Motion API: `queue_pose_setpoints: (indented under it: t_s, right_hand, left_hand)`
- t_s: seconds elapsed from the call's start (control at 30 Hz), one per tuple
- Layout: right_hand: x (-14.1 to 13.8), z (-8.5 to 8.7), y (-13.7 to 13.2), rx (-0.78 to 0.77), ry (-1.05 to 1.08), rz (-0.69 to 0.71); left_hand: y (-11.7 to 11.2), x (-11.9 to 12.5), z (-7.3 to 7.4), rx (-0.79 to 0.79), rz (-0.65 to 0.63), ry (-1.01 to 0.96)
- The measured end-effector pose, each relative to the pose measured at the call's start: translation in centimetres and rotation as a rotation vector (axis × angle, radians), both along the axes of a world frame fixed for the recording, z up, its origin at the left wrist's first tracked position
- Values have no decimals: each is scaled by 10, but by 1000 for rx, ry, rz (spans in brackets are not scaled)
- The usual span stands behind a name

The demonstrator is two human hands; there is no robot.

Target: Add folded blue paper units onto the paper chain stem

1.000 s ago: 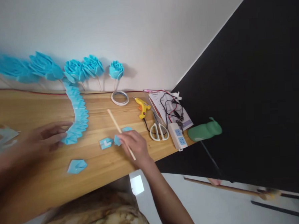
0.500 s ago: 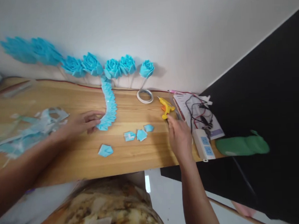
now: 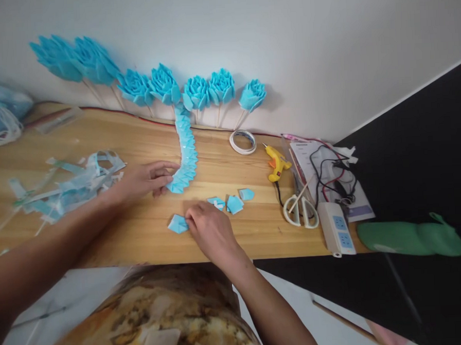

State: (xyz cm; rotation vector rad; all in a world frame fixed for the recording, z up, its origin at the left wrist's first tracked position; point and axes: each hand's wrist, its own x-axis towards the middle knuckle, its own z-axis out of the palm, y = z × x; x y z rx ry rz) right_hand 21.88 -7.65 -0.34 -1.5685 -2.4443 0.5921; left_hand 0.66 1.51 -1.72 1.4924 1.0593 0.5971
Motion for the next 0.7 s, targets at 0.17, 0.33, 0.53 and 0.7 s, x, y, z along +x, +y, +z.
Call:
queue_pose_setpoints:
  t_s: [0.17,0.33,0.53,0.7]
  right_hand:
    - [1,-1,-2,2,85,16]
    - [5,2,1,6,137,6]
    - [-3,0,2,-41,56,69]
    - [-4,4,6,-45,222,-4]
  left_hand:
    - [0,0,-4,-36,3,-14]
    - [0,0,-4,-65,-15,-31]
    - [0,0,0,-66,-6,-10]
    - [-1,1,0,-56,-16,-20]
